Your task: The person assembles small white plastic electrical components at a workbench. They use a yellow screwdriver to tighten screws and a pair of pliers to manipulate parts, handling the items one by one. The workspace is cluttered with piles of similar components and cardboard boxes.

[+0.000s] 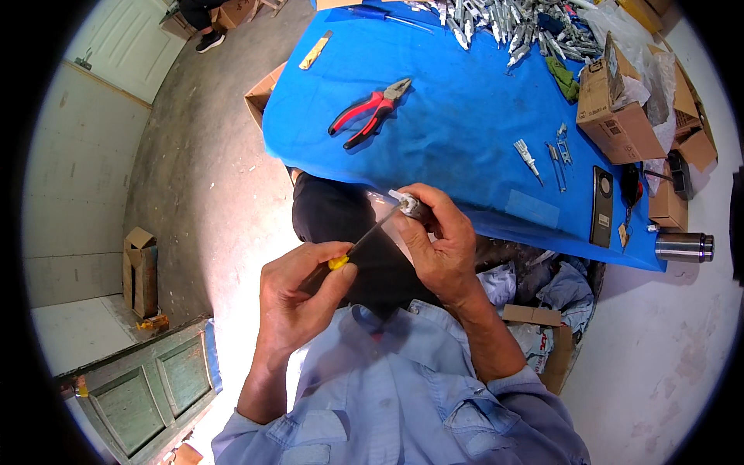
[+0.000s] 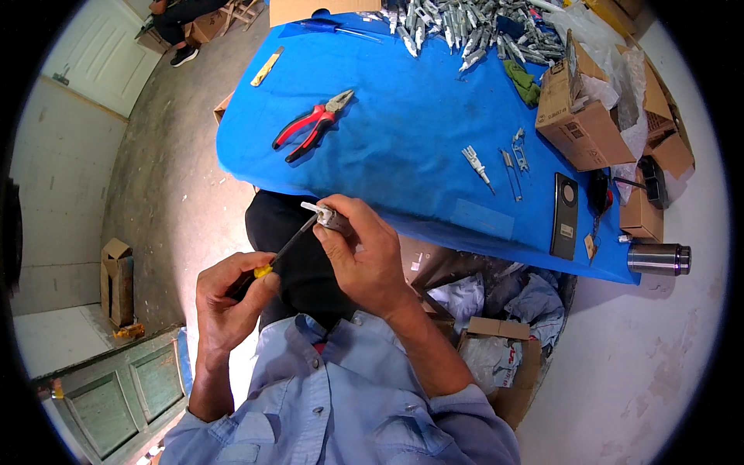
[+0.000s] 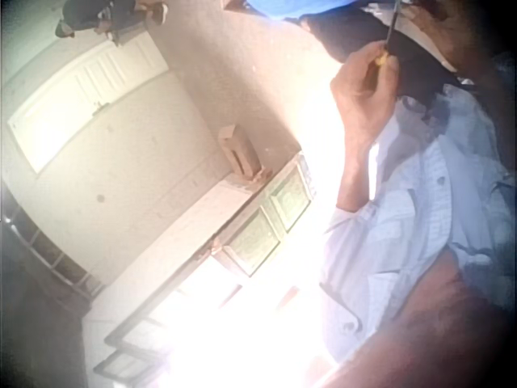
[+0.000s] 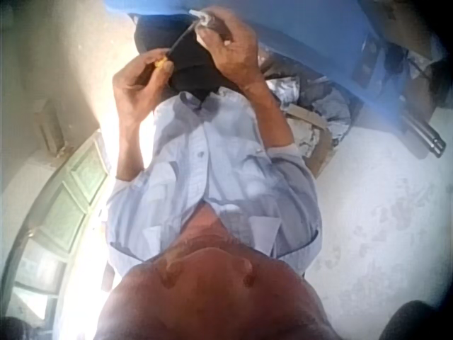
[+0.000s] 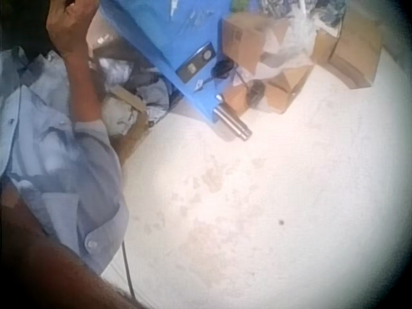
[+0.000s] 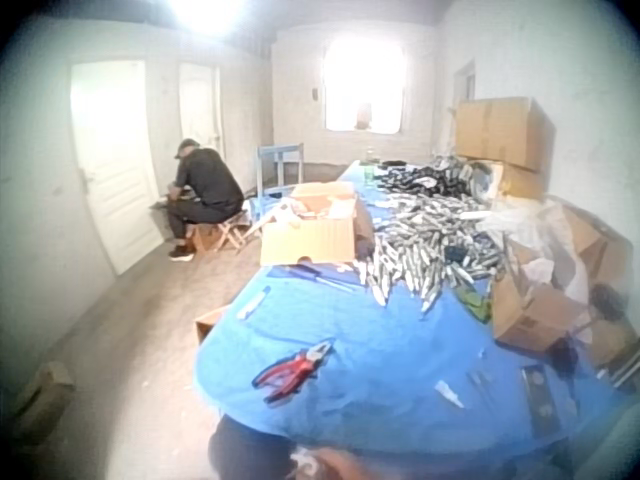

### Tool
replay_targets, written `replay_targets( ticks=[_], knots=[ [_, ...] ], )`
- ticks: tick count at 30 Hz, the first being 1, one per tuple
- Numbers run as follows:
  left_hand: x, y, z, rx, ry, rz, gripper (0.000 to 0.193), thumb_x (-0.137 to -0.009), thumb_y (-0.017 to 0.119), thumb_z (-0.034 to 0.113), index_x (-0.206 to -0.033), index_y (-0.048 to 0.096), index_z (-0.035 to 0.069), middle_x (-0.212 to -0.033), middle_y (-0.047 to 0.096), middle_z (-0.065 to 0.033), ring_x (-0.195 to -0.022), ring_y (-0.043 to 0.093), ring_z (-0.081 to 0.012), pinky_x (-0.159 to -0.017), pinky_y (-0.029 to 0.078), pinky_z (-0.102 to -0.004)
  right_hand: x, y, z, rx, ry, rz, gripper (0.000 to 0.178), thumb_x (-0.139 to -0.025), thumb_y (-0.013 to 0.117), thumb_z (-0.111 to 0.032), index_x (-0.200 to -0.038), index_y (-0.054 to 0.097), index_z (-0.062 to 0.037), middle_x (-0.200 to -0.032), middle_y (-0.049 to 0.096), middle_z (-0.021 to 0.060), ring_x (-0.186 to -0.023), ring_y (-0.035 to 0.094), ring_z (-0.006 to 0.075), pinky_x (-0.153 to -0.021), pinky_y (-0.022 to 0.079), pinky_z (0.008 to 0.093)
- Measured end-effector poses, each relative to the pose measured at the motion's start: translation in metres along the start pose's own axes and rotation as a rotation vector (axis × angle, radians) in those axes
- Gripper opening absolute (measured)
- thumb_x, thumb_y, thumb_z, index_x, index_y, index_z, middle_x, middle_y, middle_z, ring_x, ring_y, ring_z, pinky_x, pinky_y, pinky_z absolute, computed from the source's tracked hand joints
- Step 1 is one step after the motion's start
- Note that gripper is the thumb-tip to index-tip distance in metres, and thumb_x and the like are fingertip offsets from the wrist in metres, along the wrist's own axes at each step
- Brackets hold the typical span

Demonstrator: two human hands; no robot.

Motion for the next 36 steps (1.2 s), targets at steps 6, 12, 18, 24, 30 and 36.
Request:
replay_targets(
  ticks=[6,12,18,24,30,36],
  knots=[
    [-0.003,-0.004,0.005,-0.044,-0.003,-0.014,0.019,-0.089,0.075,0.001,-0.107,0.075,-0.005,-0.085,0.072,-0.0095,-0.072,0.066,-0.0124,-0.064,0.051,-0.0253,-0.001,0.001,0.000,0.009,-0.015,-0.002,0.026,-0.095,0.070,0.000,-0.119,0.063,0.0013,-0.096,0.064,0.0099,-0.080,0.063,0.0160,-0.069,0.052,0.0281],
    [-0.003,-0.004,0.008,-0.067,0.000,-0.034,0.021,-0.090,0.073,0.000,-0.111,0.074,-0.004,-0.084,0.072,-0.0104,-0.070,0.066,-0.0139,-0.063,0.051,-0.0263,-0.003,-0.002,-0.004,0.149,-0.061,-0.030,0.028,-0.092,0.072,0.001,-0.119,0.064,0.0021,-0.095,0.065,0.0142,-0.079,0.066,0.0238,-0.068,0.053,0.0322],
    [-0.001,0.005,0.016,-0.132,0.080,-0.037,0.028,-0.091,0.072,-0.002,-0.119,0.072,-0.003,-0.077,0.066,-0.0108,-0.063,0.060,-0.0145,-0.058,0.046,-0.0290,-0.001,0.001,-0.007,0.236,-0.113,-0.004,0.028,-0.091,0.071,0.001,-0.118,0.063,0.0049,-0.092,0.065,0.0180,-0.078,0.066,0.0318,-0.068,0.052,0.0367],
    [0.008,0.031,-0.006,-0.134,0.106,0.005,0.032,-0.095,0.068,-0.001,-0.127,0.070,-0.003,-0.079,0.067,-0.0077,-0.068,0.059,-0.0096,-0.061,0.044,-0.0246,0.002,-0.001,0.001,0.223,-0.089,0.039,0.028,-0.092,0.070,0.001,-0.119,0.064,0.0049,-0.093,0.066,0.0176,-0.078,0.066,0.0314,-0.068,0.052,0.0368],
    [0.013,0.043,-0.019,0.006,0.035,0.048,0.031,-0.095,0.069,0.000,-0.126,0.070,-0.003,-0.079,0.067,-0.0083,-0.068,0.061,-0.0105,-0.061,0.046,-0.0246,-0.001,-0.003,-0.003,0.270,-0.130,0.030,0.028,-0.092,0.070,0.001,-0.119,0.063,0.0054,-0.093,0.066,0.0186,-0.078,0.066,0.0322,-0.069,0.052,0.0379],
    [-0.002,0.014,0.005,-0.266,0.117,-0.084,0.030,-0.096,0.069,0.002,-0.126,0.071,-0.002,-0.079,0.069,-0.0085,-0.068,0.062,-0.0113,-0.061,0.048,-0.0270,0.000,-0.008,-0.003,0.304,-0.155,-0.051,0.029,-0.091,0.070,0.001,-0.119,0.062,0.0060,-0.094,0.066,0.0208,-0.080,0.066,0.0384,-0.070,0.053,0.0411]
  ],
)
Point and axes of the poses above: each hand's wrist, its own x-axis away from the middle knuckle, its own y-axis out of the palm, z = x × y, the point moved 3 cm from there along -x, towards the middle knuckle
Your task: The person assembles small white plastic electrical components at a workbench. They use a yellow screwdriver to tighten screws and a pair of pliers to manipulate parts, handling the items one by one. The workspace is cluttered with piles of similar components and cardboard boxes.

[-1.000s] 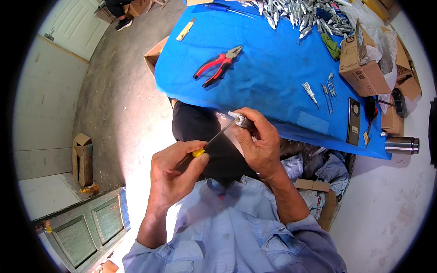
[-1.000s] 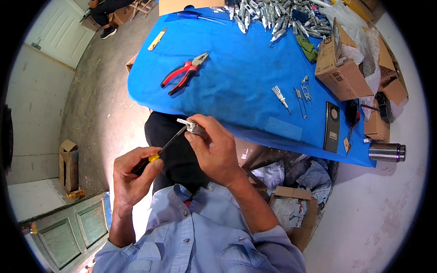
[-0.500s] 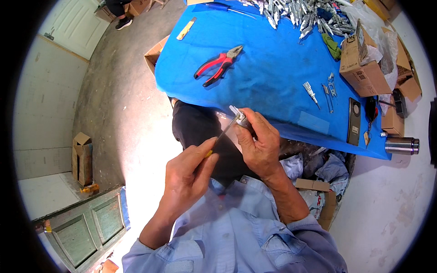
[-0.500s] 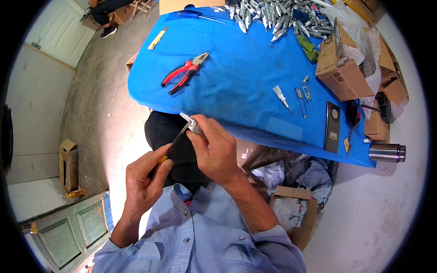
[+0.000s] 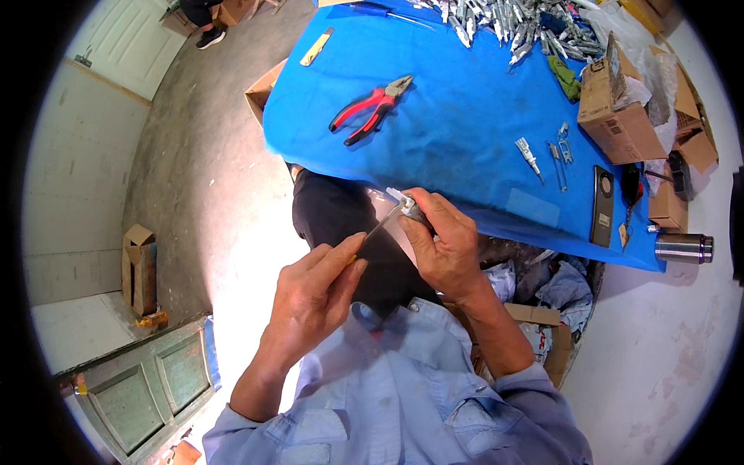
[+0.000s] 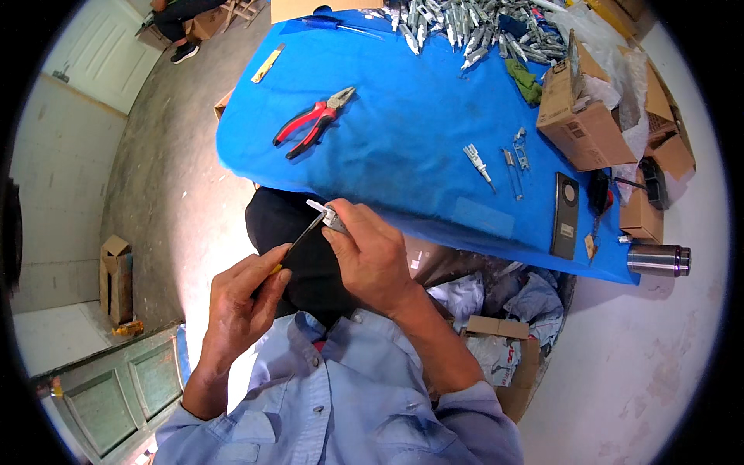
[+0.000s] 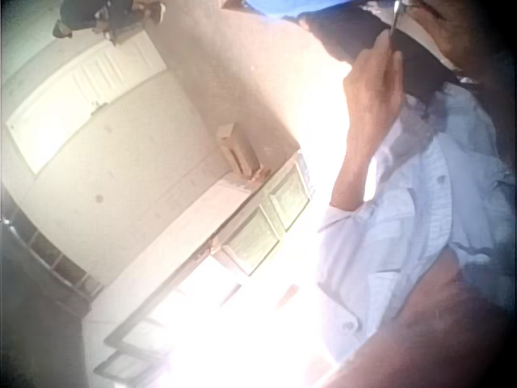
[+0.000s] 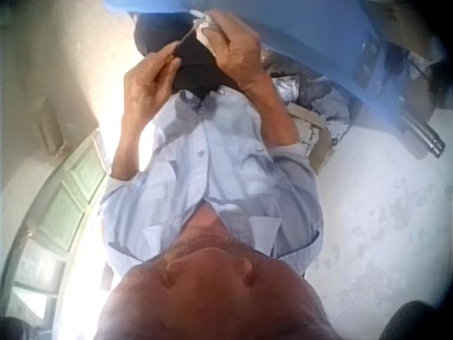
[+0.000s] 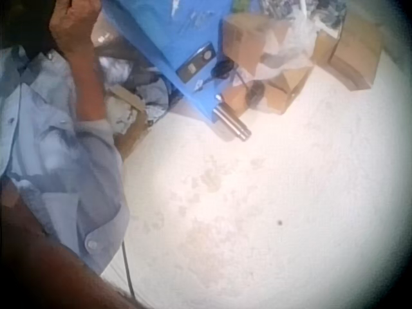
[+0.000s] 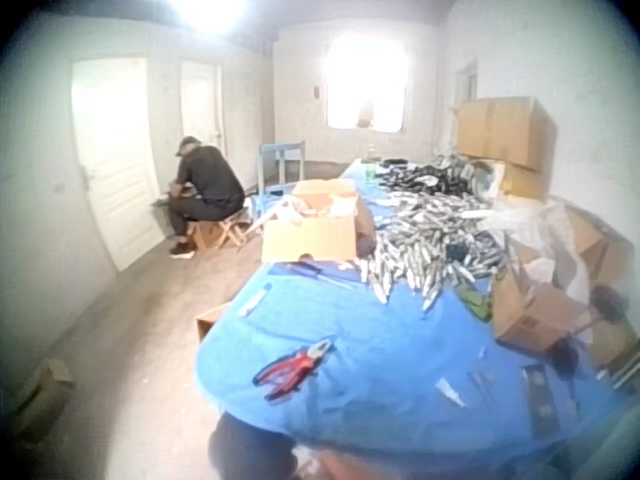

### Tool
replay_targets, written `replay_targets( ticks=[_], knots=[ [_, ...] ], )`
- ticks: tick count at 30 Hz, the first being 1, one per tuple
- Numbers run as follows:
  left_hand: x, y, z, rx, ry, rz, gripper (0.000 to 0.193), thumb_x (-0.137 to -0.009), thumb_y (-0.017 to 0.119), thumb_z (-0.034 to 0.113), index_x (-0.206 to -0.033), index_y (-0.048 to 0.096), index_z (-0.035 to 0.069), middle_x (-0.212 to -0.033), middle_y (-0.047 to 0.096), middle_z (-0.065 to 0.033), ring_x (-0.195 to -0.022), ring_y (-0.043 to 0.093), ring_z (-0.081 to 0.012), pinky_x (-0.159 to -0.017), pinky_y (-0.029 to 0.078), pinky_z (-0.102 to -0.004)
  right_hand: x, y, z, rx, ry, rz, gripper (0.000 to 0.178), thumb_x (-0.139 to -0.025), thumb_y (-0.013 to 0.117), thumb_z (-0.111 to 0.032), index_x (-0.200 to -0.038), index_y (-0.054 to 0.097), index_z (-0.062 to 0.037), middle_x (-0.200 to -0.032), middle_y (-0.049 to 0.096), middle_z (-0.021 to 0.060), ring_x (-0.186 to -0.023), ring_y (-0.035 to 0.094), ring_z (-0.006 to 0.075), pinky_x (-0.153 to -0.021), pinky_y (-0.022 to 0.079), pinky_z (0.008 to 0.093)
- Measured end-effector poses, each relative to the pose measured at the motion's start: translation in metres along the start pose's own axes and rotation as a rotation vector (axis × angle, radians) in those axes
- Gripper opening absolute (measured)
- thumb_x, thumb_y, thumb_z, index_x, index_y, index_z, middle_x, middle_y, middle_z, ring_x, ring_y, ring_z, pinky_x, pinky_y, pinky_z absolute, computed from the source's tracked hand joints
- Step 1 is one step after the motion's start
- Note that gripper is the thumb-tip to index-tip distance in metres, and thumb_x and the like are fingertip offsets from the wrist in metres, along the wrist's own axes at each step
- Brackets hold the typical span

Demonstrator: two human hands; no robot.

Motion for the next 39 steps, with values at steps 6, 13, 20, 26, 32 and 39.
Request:
replay_targets(
  ticks=[6,13,20,26,32,39],
  knots=[
    [0.008,0.022,-0.010,0.350,-0.198,0.024,0.030,-0.098,0.067,0.004,-0.127,0.070,-0.004,-0.076,0.066,-0.0053,-0.068,0.060,-0.0097,-0.061,0.047,-0.0264,-0.001,0.000,0.000,0.030,-0.029,0.009,0.029,-0.091,0.069,0.000,-0.118,0.061,0.0064,-0.093,0.065,0.0212,-0.080,0.066,0.0399,-0.069,0.052,0.0430],
    [0.000,0.005,-0.007,0.079,-0.078,-0.052,0.027,-0.096,0.068,0.004,-0.122,0.072,-0.003,-0.075,0.065,-0.0105,-0.065,0.061,-0.0142,-0.062,0.049,-0.0290,0.001,-0.003,0.004,0.045,-0.031,-0.095,0.029,-0.090,0.069,0.000,-0.117,0.062,0.0067,-0.092,0.065,0.0218,-0.080,0.067,0.0399,-0.069,0.052,0.0437],
    [-0.019,-0.025,-0.009,0.021,0.060,-0.223,0.022,-0.095,0.070,0.004,-0.115,0.073,-0.004,-0.071,0.064,-0.0128,-0.058,0.058,-0.0189,-0.055,0.044,-0.0312,0.004,-0.005,0.003,0.058,-0.049,-0.175,0.028,-0.086,0.070,0.001,-0.113,0.064,0.0057,-0.095,0.068,0.0230,-0.086,0.069,0.0403,-0.073,0.054,0.0443],
    [-0.031,-0.039,-0.016,-0.003,0.123,-0.373,0.021,-0.094,0.072,0.005,-0.112,0.073,-0.003,-0.072,0.066,-0.0149,-0.058,0.062,-0.0226,-0.056,0.047,-0.0356,0.006,-0.005,0.003,0.037,-0.072,-0.230,0.028,-0.085,0.072,0.001,-0.112,0.064,0.0046,-0.095,0.068,0.0222,-0.086,0.069,0.0396,-0.074,0.054,0.0438],
    [-0.047,-0.055,-0.018,-0.039,0.064,-0.558,0.018,-0.094,0.072,0.007,-0.110,0.075,-0.002,-0.076,0.071,-0.0162,-0.060,0.066,-0.0227,-0.055,0.048,-0.0352,0.007,-0.003,0.005,-0.010,-0.079,-0.297,0.028,-0.086,0.071,0.001,-0.113,0.064,0.0029,-0.093,0.067,0.0214,-0.083,0.067,0.0401,-0.070,0.052,0.0450],
    [-0.058,-0.059,-0.019,-0.010,0.148,-0.529,0.018,-0.096,0.072,0.011,-0.108,0.075,-0.003,-0.074,0.070,-0.0131,-0.059,0.064,-0.0181,-0.054,0.047,-0.0327,0.005,-0.004,0.009,-0.024,-0.014,-0.321,0.029,-0.088,0.072,0.000,-0.116,0.065,0.0038,-0.098,0.069,0.0215,-0.083,0.069,0.0367,-0.072,0.054,0.0398]
  ],
)
Point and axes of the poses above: each hand's wrist, its own x-axis away from the middle knuckle, its own y-axis out of the palm, z = x × y, the point moved 3 cm from there along -x, towards the middle knuckle
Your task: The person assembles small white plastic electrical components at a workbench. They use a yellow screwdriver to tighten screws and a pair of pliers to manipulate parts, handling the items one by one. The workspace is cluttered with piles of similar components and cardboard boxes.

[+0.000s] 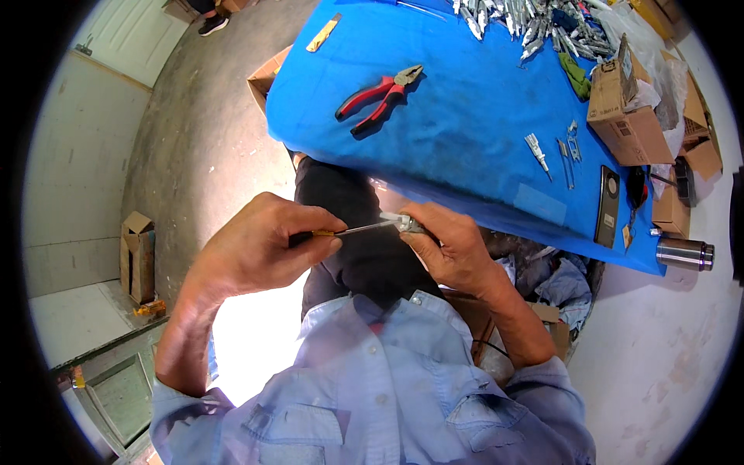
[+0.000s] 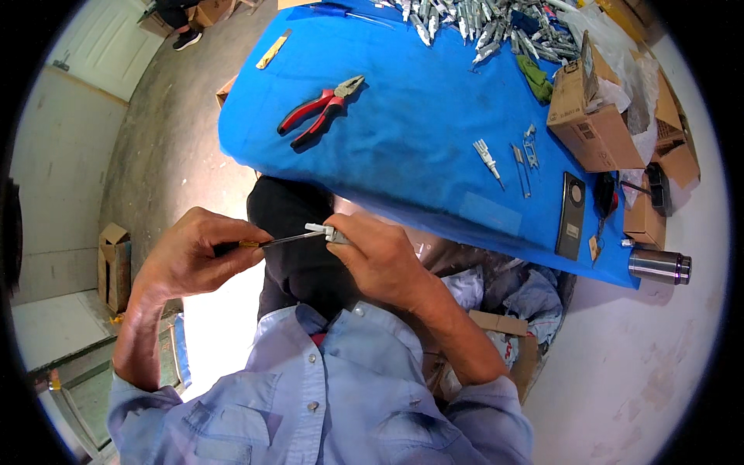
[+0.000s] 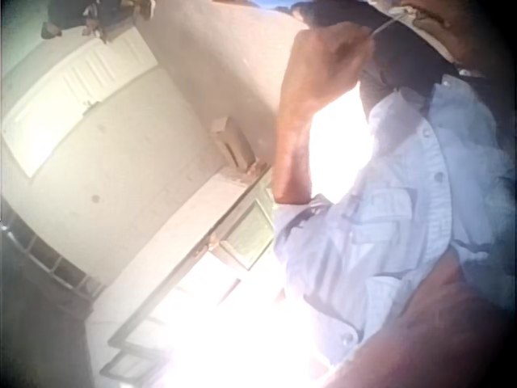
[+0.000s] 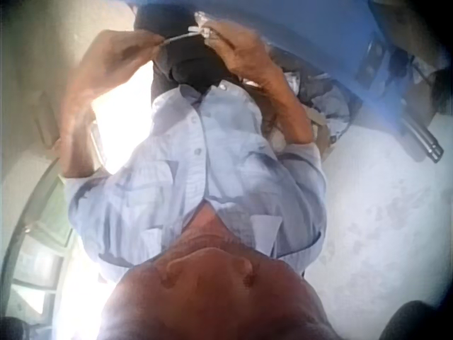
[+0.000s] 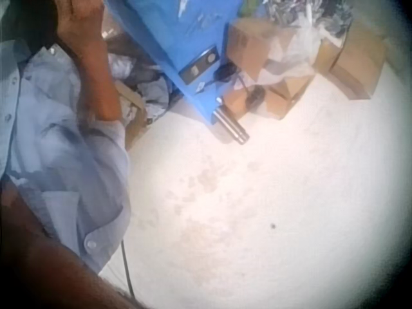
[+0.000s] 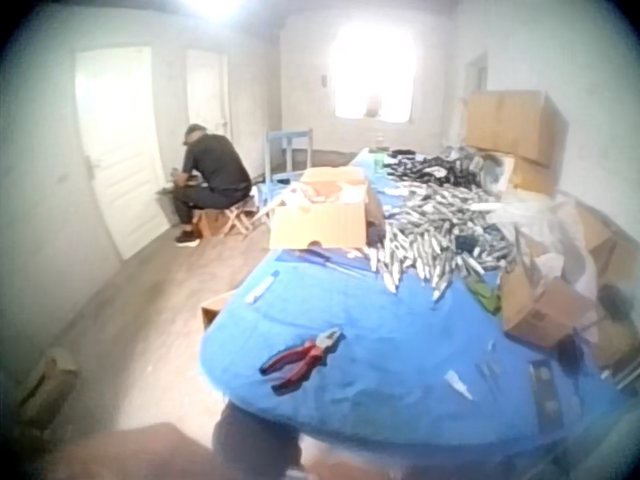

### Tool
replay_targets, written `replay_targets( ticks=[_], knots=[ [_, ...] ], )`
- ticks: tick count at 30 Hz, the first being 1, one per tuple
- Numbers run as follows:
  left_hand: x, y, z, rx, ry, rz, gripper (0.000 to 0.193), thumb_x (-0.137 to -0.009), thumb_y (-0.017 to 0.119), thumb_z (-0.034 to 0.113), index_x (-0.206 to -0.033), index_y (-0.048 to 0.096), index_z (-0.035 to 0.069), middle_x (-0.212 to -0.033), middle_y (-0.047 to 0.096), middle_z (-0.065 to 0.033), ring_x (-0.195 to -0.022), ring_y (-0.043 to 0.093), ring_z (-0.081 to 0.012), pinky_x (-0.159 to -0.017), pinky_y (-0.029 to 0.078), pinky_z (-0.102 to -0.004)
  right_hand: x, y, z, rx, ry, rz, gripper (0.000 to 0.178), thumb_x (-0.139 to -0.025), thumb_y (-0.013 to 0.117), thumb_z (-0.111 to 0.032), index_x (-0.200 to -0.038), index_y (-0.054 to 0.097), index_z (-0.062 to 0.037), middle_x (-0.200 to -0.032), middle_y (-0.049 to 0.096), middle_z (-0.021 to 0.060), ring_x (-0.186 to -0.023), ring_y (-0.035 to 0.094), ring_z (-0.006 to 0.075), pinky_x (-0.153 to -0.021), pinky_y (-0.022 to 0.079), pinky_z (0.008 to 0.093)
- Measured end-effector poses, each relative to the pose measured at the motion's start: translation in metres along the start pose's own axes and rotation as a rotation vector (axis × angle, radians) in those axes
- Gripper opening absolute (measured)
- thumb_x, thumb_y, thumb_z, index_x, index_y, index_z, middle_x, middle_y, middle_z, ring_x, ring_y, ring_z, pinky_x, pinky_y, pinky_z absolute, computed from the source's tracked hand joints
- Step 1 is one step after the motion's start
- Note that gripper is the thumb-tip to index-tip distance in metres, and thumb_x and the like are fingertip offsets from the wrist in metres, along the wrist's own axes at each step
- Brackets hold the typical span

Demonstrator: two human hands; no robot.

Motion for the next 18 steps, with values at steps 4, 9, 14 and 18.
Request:
replay_targets(
  ticks=[4,9,14,18],
  knots=[
    [0.009,0.017,0.002,0.161,-0.166,0.130,0.020,-0.098,0.070,0.013,-0.109,0.074,-0.004,-0.075,0.071,-0.0102,-0.061,0.062,-0.0129,-0.056,0.047,-0.0307,0.003,0.000,0.004,-0.104,0.158,0.092,0.034,-0.091,0.073,-0.004,-0.122,0.065,0.0052,-0.104,0.072,0.0203,-0.083,0.071,0.0267,-0.072,0.055,0.0329],
    [0.013,0.053,0.017,0.175,-0.217,0.384,0.021,-0.095,0.069,0.008,-0.112,0.072,-0.004,-0.079,0.069,-0.0172,-0.063,0.066,-0.0233,-0.061,0.050,-0.0340,0.005,0.007,0.008,-0.146,0.234,0.180,0.037,-0.092,0.073,-0.005,-0.126,0.065,0.0053,-0.105,0.073,0.0185,-0.083,0.070,0.0221,-0.072,0.055,0.0322],
    [0.015,0.080,0.019,0.204,-0.192,0.507,0.025,-0.094,0.070,0.005,-0.118,0.071,-0.003,-0.075,0.064,-0.0151,-0.060,0.061,-0.0227,-0.057,0.047,-0.0339,0.003,0.007,0.004,-0.046,0.142,0.243,0.033,-0.092,0.072,-0.002,-0.123,0.065,0.0057,-0.105,0.071,0.0207,-0.086,0.071,0.0305,-0.075,0.055,0.0342],
    [0.015,0.096,0.023,0.239,-0.248,0.553,0.028,-0.095,0.069,0.003,-0.121,0.070,-0.004,-0.078,0.065,-0.0145,-0.062,0.060,-0.0215,-0.058,0.047,-0.0330,0.001,0.006,0.003,-0.003,0.102,0.250,0.032,-0.091,0.071,0.000,-0.122,0.065,0.0060,-0.103,0.070,0.0221,-0.088,0.071,0.0365,-0.076,0.055,0.0371]
  ],
)
Point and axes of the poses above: each hand's wrist, its own x-axis away from the middle knuckle, its own y-axis out of the palm, z = x × y, the point moved 3 cm from there along -x, towards the middle knuckle
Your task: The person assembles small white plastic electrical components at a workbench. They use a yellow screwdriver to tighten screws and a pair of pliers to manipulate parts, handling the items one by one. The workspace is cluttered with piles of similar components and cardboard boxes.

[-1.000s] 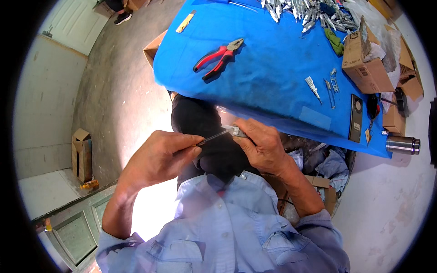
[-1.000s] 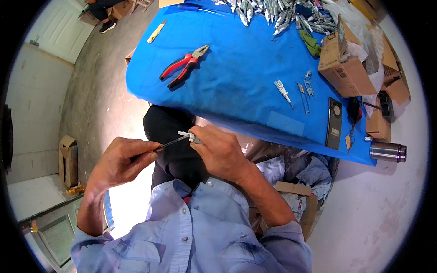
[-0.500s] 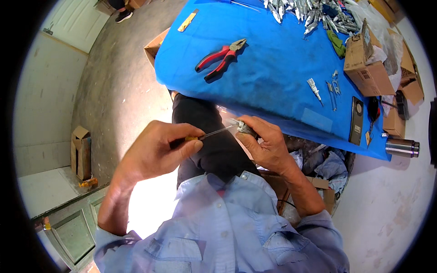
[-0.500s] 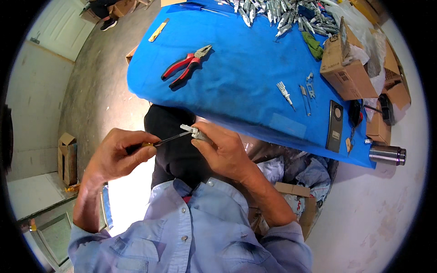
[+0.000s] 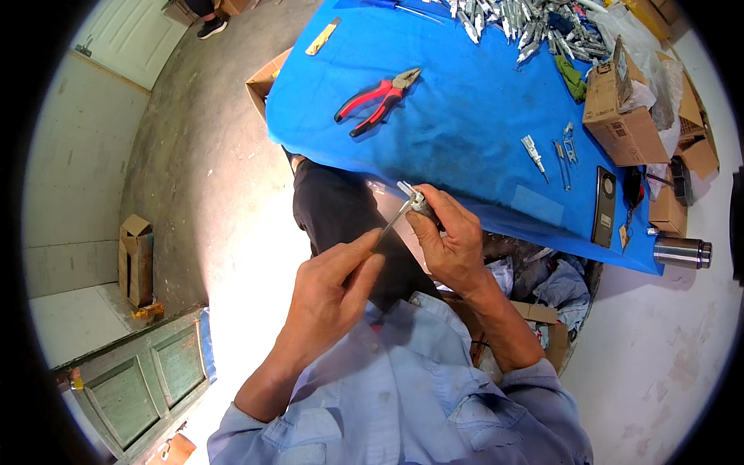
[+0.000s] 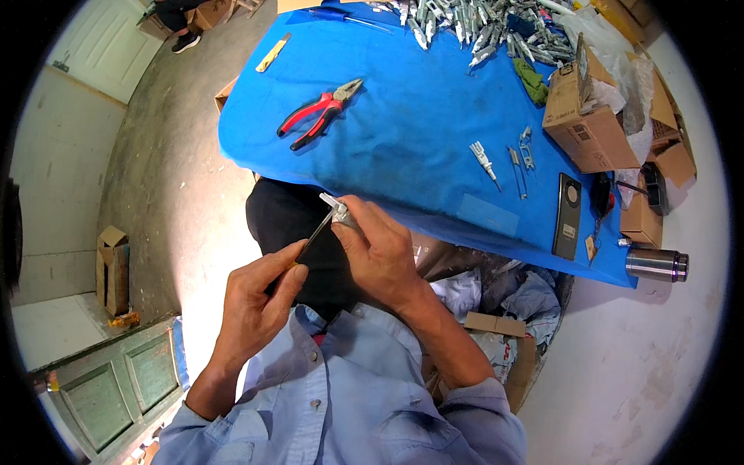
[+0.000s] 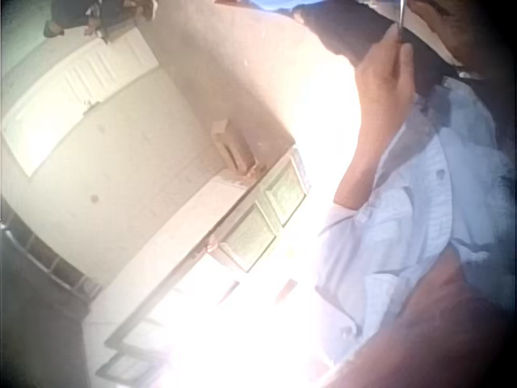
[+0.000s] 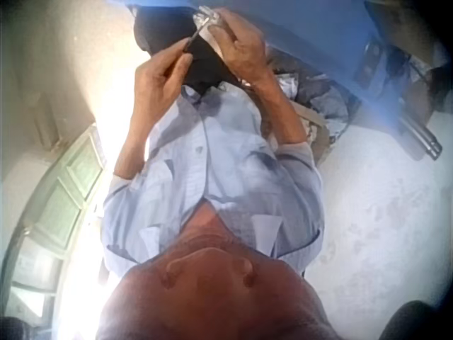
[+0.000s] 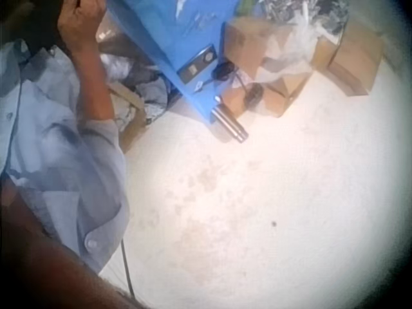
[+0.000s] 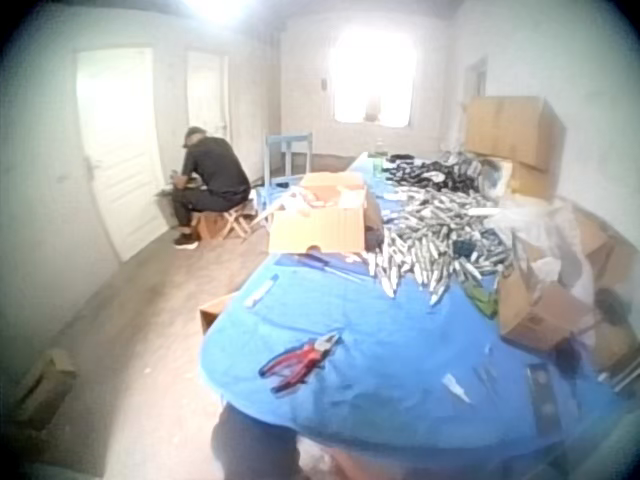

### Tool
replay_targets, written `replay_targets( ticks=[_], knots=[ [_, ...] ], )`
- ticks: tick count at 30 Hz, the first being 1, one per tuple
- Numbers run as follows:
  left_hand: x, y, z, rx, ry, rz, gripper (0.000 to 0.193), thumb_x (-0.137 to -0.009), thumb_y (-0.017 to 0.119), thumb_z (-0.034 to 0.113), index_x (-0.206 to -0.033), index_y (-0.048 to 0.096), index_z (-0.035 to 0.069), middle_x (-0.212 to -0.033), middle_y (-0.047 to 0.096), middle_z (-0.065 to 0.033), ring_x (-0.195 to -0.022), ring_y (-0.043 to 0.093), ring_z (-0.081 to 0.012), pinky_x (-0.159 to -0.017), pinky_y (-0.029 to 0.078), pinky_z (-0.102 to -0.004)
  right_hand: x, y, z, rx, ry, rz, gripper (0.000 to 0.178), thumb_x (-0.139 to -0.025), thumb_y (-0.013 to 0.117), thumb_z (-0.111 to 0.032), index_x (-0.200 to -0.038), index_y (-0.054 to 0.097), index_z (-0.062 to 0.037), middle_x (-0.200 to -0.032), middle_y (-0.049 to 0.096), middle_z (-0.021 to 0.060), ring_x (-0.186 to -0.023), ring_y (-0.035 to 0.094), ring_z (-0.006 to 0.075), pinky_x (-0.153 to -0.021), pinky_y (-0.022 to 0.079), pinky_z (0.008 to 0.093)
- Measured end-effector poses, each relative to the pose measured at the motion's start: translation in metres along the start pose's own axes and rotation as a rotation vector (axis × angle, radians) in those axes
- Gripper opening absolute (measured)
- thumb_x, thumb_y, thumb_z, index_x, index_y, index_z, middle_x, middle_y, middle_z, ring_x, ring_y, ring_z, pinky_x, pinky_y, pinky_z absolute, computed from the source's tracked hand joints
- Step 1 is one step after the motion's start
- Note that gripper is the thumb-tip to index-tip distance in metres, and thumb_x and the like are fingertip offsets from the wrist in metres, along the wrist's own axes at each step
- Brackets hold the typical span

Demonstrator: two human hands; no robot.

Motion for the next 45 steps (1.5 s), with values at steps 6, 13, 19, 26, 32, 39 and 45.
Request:
replay_targets(
  ticks=[6,13,19,26,32,39,45],
  knots=[
    [0.004,-0.003,-0.009,-0.005,0.005,-0.035,0.031,-0.098,0.068,0.007,-0.128,0.071,-0.002,-0.079,0.069,-0.0077,-0.064,0.058,-0.0113,-0.058,0.046,-0.0292,0.001,-0.003,0.002,0.023,-0.051,-0.080,0.032,-0.091,0.070,0.000,-0.122,0.064,0.0061,-0.099,0.068,0.0199,-0.084,0.067,0.0322,-0.074,0.053,0.0369],
    [0.012,0.010,-0.010,-0.127,0.063,-0.011,0.030,-0.100,0.066,0.007,-0.128,0.070,-0.002,-0.074,0.065,-0.0092,-0.063,0.058,-0.0128,-0.057,0.044,-0.0287,0.007,-0.003,0.005,-0.012,-0.045,-0.083,0.029,-0.095,0.069,-0.003,-0.122,0.063,0.0061,-0.095,0.067,0.0152,-0.078,0.062,0.0242,-0.072,0.051,0.0318],
    [0.010,0.017,-0.021,-0.082,0.042,-0.037,0.029,-0.101,0.064,0.008,-0.127,0.070,-0.003,-0.074,0.064,-0.0098,-0.062,0.058,-0.0129,-0.057,0.045,-0.0280,0.012,-0.002,0.014,0.006,-0.061,-0.111,0.030,-0.095,0.069,-0.005,-0.122,0.062,0.0075,-0.099,0.069,0.0181,-0.082,0.067,0.0285,-0.074,0.052,0.0350],
    [0.003,0.022,-0.024,0.034,-0.112,-0.130,0.028,-0.101,0.062,0.008,-0.127,0.068,-0.003,-0.072,0.063,-0.0107,-0.061,0.059,-0.0132,-0.057,0.046,-0.0287,0.010,-0.002,0.015,-0.015,-0.069,-0.063,0.026,-0.087,0.068,0.002,-0.111,0.062,0.0075,-0.090,0.064,0.0233,-0.083,0.066,0.0430,-0.071,0.051,0.0449],
    [-0.001,0.020,-0.032,-0.173,0.041,-0.143,0.026,-0.099,0.062,0.005,-0.123,0.069,-0.002,-0.071,0.063,-0.0140,-0.060,0.062,-0.0210,-0.058,0.048,-0.0345,0.016,-0.001,0.023,0.030,-0.078,-0.096,0.020,-0.087,0.068,0.001,-0.106,0.061,0.0040,-0.087,0.063,0.0225,-0.081,0.065,0.0430,-0.069,0.051,0.0455],
    [-0.030,-0.008,-0.031,-0.204,0.121,-0.369,0.014,-0.093,0.062,0.002,-0.104,0.068,-0.002,-0.074,0.062,-0.0200,-0.065,0.064,-0.0354,-0.061,0.051,-0.0428,0.023,-0.001,0.027,0.039,-0.076,-0.166,0.022,-0.087,0.069,0.000,-0.108,0.061,0.0028,-0.085,0.062,0.0208,-0.076,0.065,0.0414,-0.066,0.050,0.0441],
    [-0.041,-0.017,-0.035,-0.270,0.227,-0.468,0.015,-0.093,0.063,0.002,-0.105,0.070,-0.003,-0.074,0.066,-0.0186,-0.064,0.067,-0.0331,-0.059,0.051,-0.0419,0.024,-0.002,0.026,0.034,-0.082,-0.166,0.026,-0.087,0.070,0.000,-0.111,0.062,0.0036,-0.085,0.063,0.0212,-0.077,0.066,0.0413,-0.066,0.051,0.0439]
  ],
)
Point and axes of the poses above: each hand's wrist, its own x-axis away from the middle knuckle, its own y-axis out of the palm, z = x × y, the point moved 3 cm from there along -x, towards the middle knuckle
